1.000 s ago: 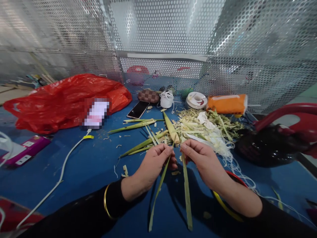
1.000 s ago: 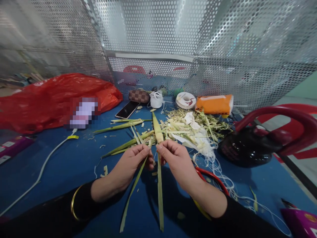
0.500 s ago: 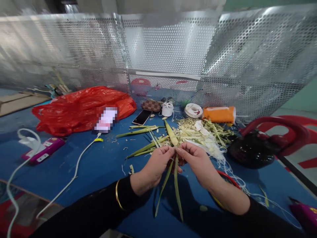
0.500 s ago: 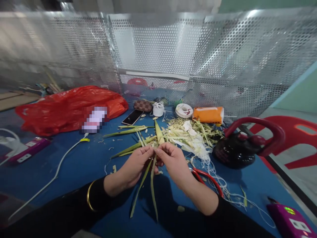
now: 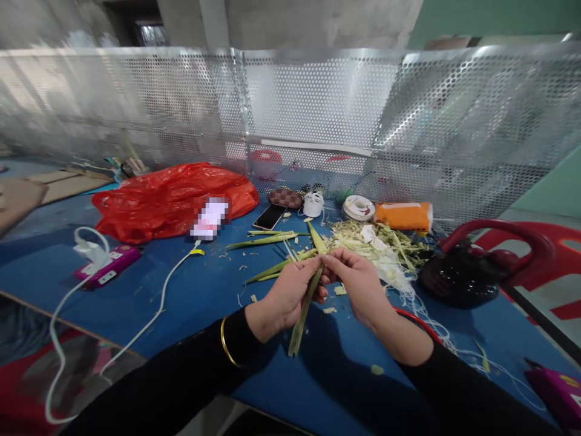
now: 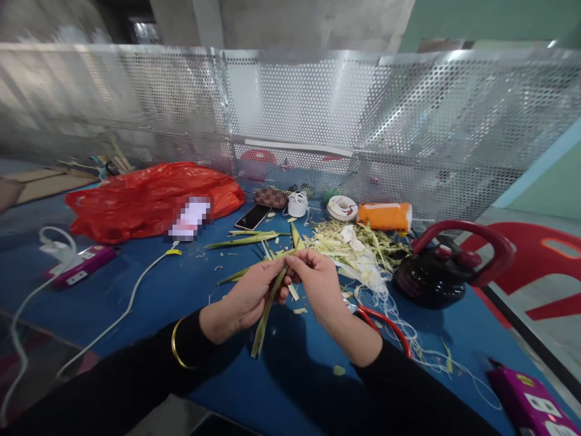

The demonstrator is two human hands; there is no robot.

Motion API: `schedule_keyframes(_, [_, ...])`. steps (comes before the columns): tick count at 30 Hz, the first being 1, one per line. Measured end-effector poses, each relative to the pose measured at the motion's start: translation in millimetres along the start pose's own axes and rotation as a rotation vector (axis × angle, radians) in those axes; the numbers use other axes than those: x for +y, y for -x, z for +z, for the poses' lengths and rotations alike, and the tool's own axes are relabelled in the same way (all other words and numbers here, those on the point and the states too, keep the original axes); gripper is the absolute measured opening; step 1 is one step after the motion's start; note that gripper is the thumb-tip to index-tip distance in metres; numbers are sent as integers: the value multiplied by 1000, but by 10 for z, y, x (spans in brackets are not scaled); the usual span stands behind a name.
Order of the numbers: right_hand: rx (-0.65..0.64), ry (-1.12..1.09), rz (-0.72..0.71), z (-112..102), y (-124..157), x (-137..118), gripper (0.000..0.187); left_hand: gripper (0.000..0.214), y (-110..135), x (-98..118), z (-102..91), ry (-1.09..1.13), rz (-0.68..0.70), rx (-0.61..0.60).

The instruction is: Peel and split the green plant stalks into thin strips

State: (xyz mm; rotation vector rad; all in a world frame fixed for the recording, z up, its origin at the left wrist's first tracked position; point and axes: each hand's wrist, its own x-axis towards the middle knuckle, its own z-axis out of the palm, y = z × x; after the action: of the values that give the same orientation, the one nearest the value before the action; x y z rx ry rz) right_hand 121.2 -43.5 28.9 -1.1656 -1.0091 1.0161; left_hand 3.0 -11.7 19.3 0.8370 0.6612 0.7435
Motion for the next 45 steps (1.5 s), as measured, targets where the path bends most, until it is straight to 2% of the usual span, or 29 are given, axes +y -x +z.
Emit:
schedule_keyframes(3, [23,9,-33,24,-71,-5,29,32,52,63,-87,-32,-21,-22])
schedule_keyframes(9, [54,13,-40,121,-219,-9,28,19,102,171,-266,-80,-92,-115])
schedule_keyframes(11, [65,-14,-28,170,-233,36,28,16,74,218,-311,-27,-86,-102])
schedule_keyframes(13, [46,-44,19,217,-213,111,33,13,28,278,-369,79,-22,-58])
schedule_keyframes(15, [-60,-25,113,260,-161,205,37,13,-22,342,-445,186,62,24])
schedule_keyframes(17, [-239,59,187,299,-95,299,37,14,-63,397,-534,269,124,127])
schedule_keyframes(19, [-374,147,183,337,-37,379,33,15,-91,434,-617,330,164,211])
schedule_keyframes(21, [-422,199,174,372,0,433,28,15,-108,449,-679,367,209,249])
schedule_keyframes(24, [-408,216,247,411,20,469,28,15,-121,444,-716,385,251,265])
schedule_keyframes(29, [-365,196,334,427,25,459,31,17,-126,426,-701,399,243,263])
schedule_keyframes(35, [-364,176,356,440,56,459,31,14,-139,403,-714,395,262,259])
schedule_keyframes(45, [-374,22,381,479,92,553,34,12,-177,398,-756,373,294,266])
